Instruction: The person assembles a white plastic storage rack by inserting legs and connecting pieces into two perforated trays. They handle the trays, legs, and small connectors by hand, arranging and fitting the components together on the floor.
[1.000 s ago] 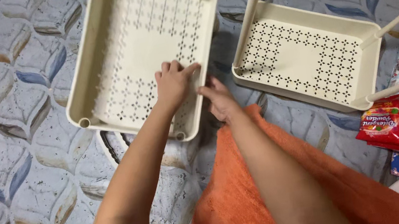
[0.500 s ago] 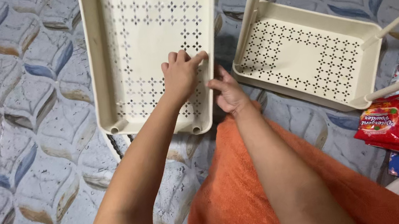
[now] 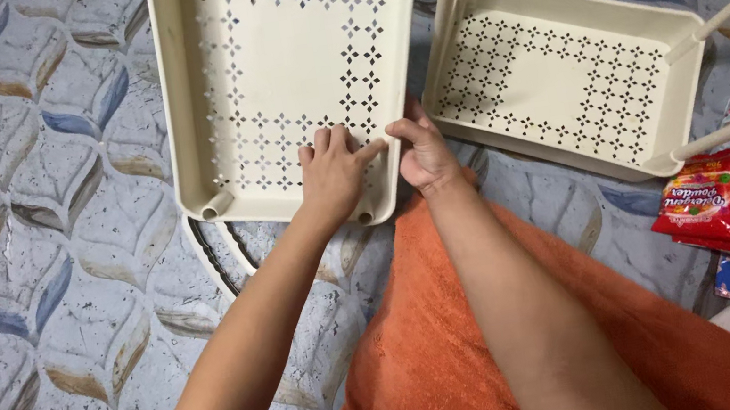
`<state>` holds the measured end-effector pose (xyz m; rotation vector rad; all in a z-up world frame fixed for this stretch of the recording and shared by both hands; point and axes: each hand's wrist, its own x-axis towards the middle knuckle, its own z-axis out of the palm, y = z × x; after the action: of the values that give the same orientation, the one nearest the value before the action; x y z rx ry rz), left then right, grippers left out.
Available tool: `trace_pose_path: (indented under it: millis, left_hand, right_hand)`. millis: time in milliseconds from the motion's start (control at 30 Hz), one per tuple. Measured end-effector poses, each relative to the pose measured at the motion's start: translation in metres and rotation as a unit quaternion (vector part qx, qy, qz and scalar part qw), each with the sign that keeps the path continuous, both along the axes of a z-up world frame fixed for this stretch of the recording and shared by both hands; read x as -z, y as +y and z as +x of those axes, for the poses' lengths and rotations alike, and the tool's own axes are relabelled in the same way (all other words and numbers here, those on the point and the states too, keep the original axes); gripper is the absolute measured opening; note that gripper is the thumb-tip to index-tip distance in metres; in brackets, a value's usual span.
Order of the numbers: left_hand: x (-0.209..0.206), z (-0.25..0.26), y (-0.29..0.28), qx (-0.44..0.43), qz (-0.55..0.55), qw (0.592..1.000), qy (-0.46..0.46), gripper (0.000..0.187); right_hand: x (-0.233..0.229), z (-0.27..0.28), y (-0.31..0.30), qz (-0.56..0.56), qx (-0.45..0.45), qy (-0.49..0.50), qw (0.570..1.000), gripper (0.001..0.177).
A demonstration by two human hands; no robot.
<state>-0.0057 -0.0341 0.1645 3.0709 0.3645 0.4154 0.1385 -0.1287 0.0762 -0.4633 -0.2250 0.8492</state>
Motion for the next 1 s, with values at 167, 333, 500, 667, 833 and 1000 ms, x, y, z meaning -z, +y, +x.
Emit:
trace_pose_path:
  millis: [167,333,500,667,833,1000]
  left_hand:
    - [0.014,-0.015,-0.008,-0.007,-0.008,0.999,0.051,0.039]
    - [0.012,-0.024,-0.013,-0.007,-0.046,0.988,0.145,0.049]
    - [0.006,-0.019,-0.010,0.019,-0.017,0.981,0.194,0.039]
    - [-0.001,-0.019,-0.009,0.035,0.007,0.976,0.216,0.036]
    - [-0.007,-0.020,-0.007,0.068,0.061,0.975,0.201,0.029]
    - [-0.019,-0.016,-0.011,0.083,0.095,0.956,0.263,0.023]
  right_hand:
    - [0.000,0.000,0.001,-0.017,0.022,0.002,1.000,0.073]
    - [-0.001,0.000,0.001,-0.003,0.024,0.002,1.000,0.077]
    - [-0.006,-0.003,-0.002,-0.038,0.014,0.021,0.999,0.077]
    - [-0.017,-0.006,-0.004,-0.022,0.016,0.022,0.999,0.078]
    - [-0.016,-0.005,-0.003,-0.032,0.019,0.037,0.999,0.080]
    - [0.007,0.000,0.006,-0.037,0.049,0.072,0.996,0.072]
